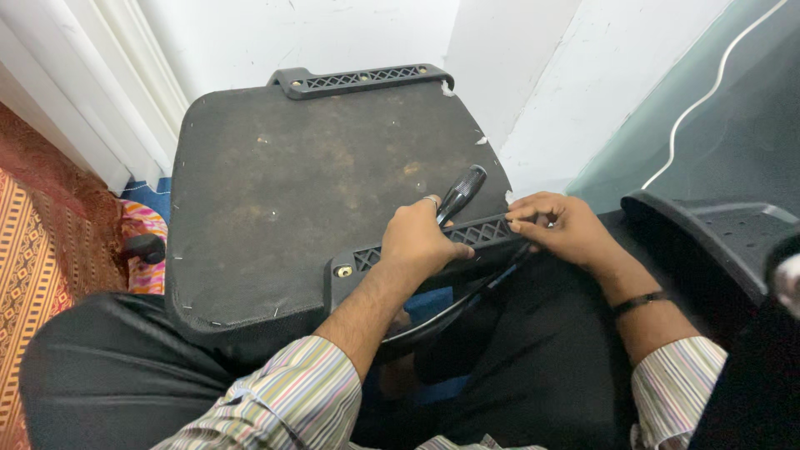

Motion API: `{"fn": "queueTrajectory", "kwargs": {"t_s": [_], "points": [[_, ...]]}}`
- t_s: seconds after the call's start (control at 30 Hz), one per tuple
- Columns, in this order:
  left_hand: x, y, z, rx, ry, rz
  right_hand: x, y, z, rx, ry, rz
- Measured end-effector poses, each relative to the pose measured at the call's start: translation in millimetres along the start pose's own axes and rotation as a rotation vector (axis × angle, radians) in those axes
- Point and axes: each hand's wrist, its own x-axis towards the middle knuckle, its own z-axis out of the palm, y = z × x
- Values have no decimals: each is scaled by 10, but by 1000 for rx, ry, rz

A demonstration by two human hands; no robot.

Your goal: The person uses a screwdriver to remove screws from a black plastic frame component resting on an overturned chair seat. They systematically unscrew fasteners along the frame's edge, then lift the frame away to reveal the chair base.

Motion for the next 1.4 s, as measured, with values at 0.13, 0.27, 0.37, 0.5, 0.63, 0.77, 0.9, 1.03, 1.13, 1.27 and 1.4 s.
{"fn": "queueTrajectory", "kwargs": {"t_s": [0.13,0.27,0.37,0.5,0.63,0.77,0.9,1.03,1.13,1.27,1.4], "points": [[2,22,-12,29,-23,-23,37,22,16,15,39,121],[-7,55,-47,50,-81,-58,45,40,60,-210,91,204],[-28,69,-53,49,-80,-77,-3,67,44,-33,50,152],[-23,80,-59,34,-53,-72,-8,74,1,-25,-3,3],[-31,79,-60,34,-48,-66,10,85,53,-195,69,27],[-46,62,-54,13,-37,-57,-13,102,112,-278,164,65],[-34,68,-38,25,-25,-48,-26,111,107,-140,112,-52],[-20,78,-41,18,-39,-76,-2,80,88,-272,125,75],[-40,81,-43,14,-28,-80,-12,57,77,-201,74,96],[-33,94,-28,51,-43,-82,-21,92,99,-190,126,13],[-48,91,-41,13,-18,-100,-9,81,99,-203,119,99]]}}
